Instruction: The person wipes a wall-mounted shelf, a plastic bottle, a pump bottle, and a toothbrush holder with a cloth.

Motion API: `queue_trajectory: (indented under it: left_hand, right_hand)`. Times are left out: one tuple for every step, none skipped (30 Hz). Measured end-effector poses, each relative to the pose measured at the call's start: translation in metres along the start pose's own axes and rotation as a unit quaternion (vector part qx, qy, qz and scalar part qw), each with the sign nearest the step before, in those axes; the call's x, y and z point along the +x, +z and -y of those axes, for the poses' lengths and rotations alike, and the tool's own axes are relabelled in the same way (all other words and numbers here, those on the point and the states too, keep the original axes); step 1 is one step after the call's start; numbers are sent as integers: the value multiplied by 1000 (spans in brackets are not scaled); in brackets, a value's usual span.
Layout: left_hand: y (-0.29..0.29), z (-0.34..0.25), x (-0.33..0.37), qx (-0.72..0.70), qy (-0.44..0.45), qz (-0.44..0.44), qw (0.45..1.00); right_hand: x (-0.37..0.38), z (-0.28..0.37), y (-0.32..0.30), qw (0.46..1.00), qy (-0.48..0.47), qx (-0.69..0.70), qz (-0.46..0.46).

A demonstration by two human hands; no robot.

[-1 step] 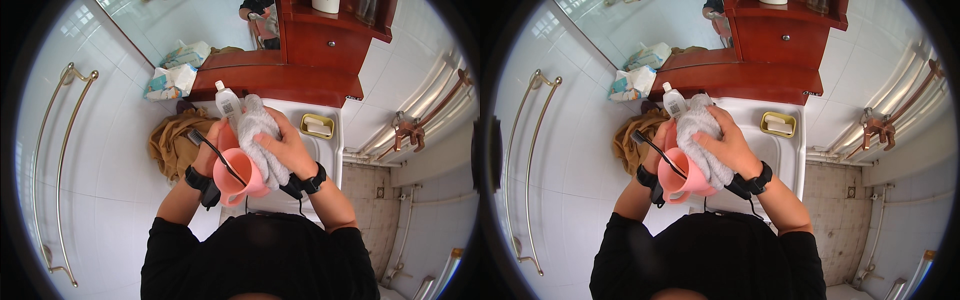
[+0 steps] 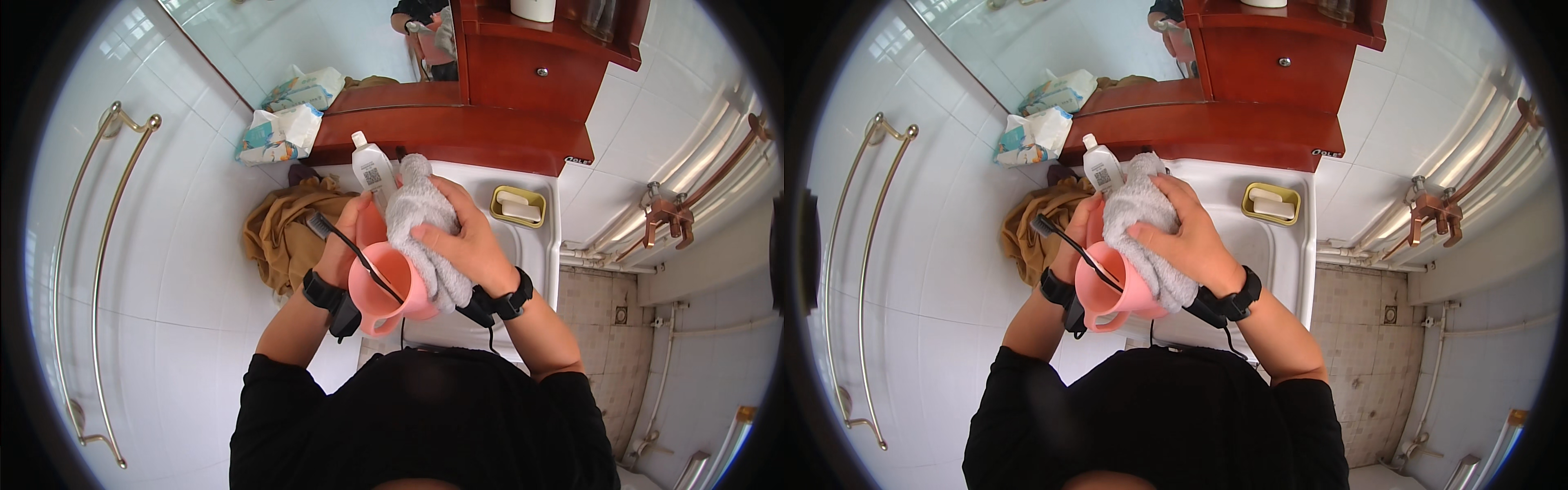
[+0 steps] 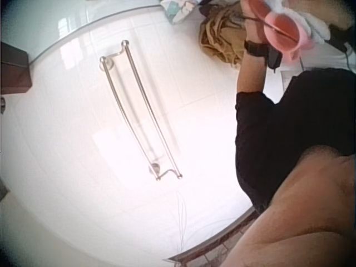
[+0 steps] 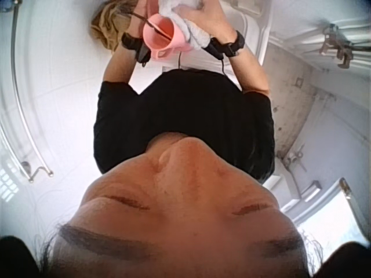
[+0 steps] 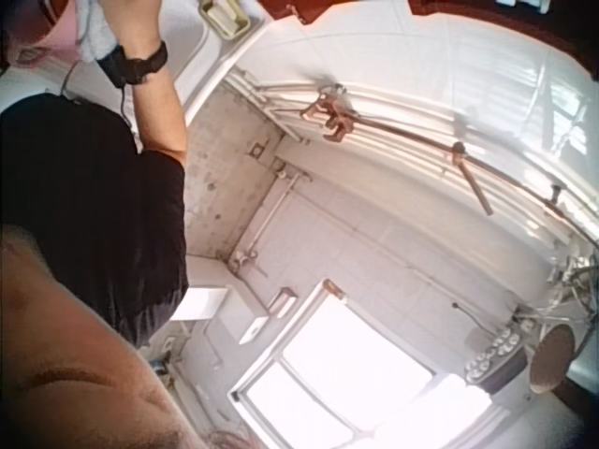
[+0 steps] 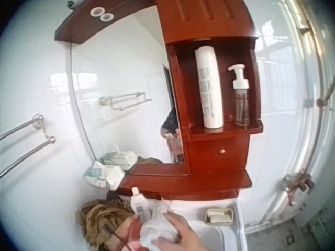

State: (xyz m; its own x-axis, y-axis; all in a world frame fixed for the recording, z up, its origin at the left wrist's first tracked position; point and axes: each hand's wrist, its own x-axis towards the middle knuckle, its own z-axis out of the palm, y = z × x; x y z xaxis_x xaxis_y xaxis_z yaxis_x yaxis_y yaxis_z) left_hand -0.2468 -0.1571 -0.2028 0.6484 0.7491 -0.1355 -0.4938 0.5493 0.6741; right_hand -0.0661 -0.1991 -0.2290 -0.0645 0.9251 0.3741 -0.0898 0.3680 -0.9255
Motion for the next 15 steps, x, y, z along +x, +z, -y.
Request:
queue_trajectory:
  left_hand:
    - [-5,-1,2,3,-5,4,1000]
    - [-7,-1,4,13,-8,0,1000]
    - [-8,-1,3,13,-8,-1,1000]
    - [-3,-2,3,12,-18,7,1000]
    - [0,-2,2,11,-29,15,999]
    - [0,1,0,-7,-38,-2,999]
    - [1,3,0,-8,-39,-2,999]
    - [4,5,0,-15,-21,-23,999]
    - [7,7,0,-23,-3,-45,999]
    - [14,6,-2,-25,13,-25,999]
    - [14,6,0,-25,14,-26,999]
    - [13,5,2,-14,27,-23,999]
    - [12,4,4,-2,40,-20,999]
    - [12,3,5,-2,40,-20,999]
    - [12,0,5,8,33,-17,999]
  right_hand:
    - [-1,1,1,994,-58,-91,-8]
    - [-1,1,2,991,-57,-121,-4]
    - [1,1,2,991,-57,-120,-3]
    - [5,1,0,990,-59,-131,-3]
    - [9,1,-3,988,-62,-141,-2]
    - [12,0,-4,988,-62,-141,-2]
    - [15,-1,-5,1000,17,-23,0]
    - [17,-3,-6,991,95,95,1]
    - [18,-2,-7,991,96,94,1]
    - [18,0,-9,982,120,144,8]
    - [19,1,-10,970,145,193,16]
    - [18,-2,-10,970,145,194,16]
    - [16,-6,-10,973,129,191,17]
    - [15,-11,-10,975,112,188,18]
    - [13,-16,-12,975,112,189,18]
